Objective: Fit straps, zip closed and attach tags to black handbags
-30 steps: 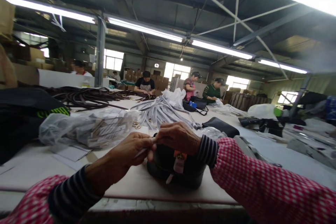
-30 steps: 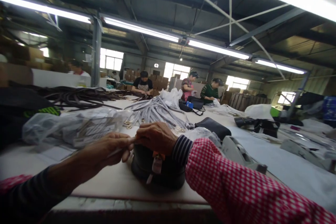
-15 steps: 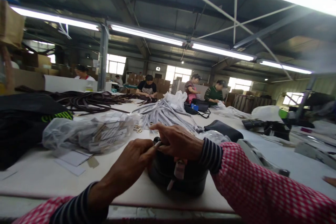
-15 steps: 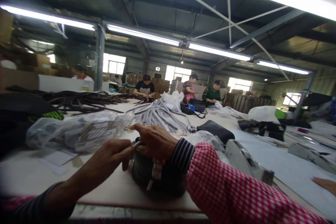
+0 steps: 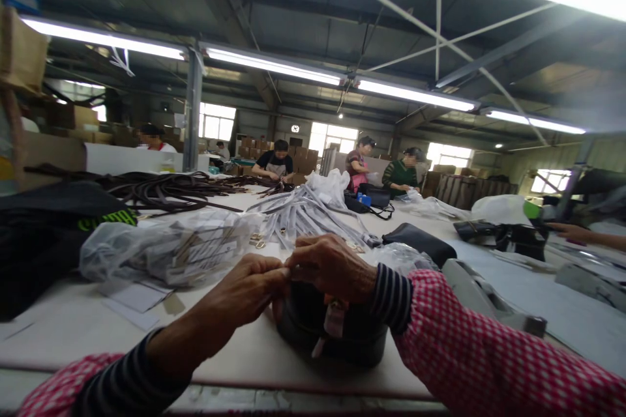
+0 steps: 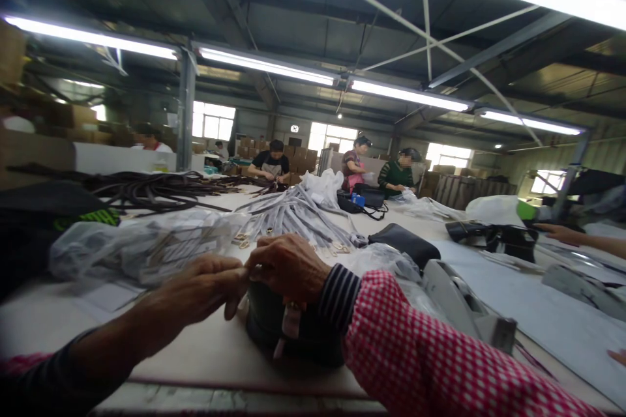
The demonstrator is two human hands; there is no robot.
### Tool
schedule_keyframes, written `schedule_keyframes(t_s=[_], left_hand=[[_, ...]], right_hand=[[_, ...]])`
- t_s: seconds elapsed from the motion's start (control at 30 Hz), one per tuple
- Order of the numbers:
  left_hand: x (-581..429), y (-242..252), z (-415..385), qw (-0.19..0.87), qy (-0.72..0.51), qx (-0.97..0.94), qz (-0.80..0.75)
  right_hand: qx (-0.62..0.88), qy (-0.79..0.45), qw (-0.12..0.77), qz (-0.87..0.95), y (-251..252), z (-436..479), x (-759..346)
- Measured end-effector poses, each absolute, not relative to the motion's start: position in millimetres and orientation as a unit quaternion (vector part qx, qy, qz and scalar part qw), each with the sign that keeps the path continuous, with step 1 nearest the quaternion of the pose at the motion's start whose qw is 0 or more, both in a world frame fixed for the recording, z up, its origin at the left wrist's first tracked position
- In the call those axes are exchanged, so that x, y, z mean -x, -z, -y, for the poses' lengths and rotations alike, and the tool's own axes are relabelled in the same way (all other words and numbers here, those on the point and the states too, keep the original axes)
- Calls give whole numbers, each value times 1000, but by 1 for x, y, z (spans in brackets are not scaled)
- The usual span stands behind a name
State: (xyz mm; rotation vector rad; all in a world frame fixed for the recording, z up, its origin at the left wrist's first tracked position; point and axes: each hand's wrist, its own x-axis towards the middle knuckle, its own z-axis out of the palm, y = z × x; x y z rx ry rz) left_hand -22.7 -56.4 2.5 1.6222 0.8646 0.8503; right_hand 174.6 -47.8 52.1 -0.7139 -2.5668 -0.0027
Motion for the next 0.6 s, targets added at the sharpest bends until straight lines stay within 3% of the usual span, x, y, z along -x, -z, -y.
schedule_keyframes(t_s=[0.1, 0.27, 0.43, 0.6], left_hand=[[16, 10, 53, 641, -398, -582, -303], [-1, 21, 59, 698, -472, -486, -232], [-6, 27, 50, 684, -485, -490, -242], [10, 47, 35, 642, -433, -550, -313]], right_hand=[[276, 54, 229, 932, -47, 50, -178], [305, 134, 193, 923, -42, 48, -179], [323, 178, 172, 914, -42, 51, -183], [399, 139, 235, 875, -53, 58, -225]])
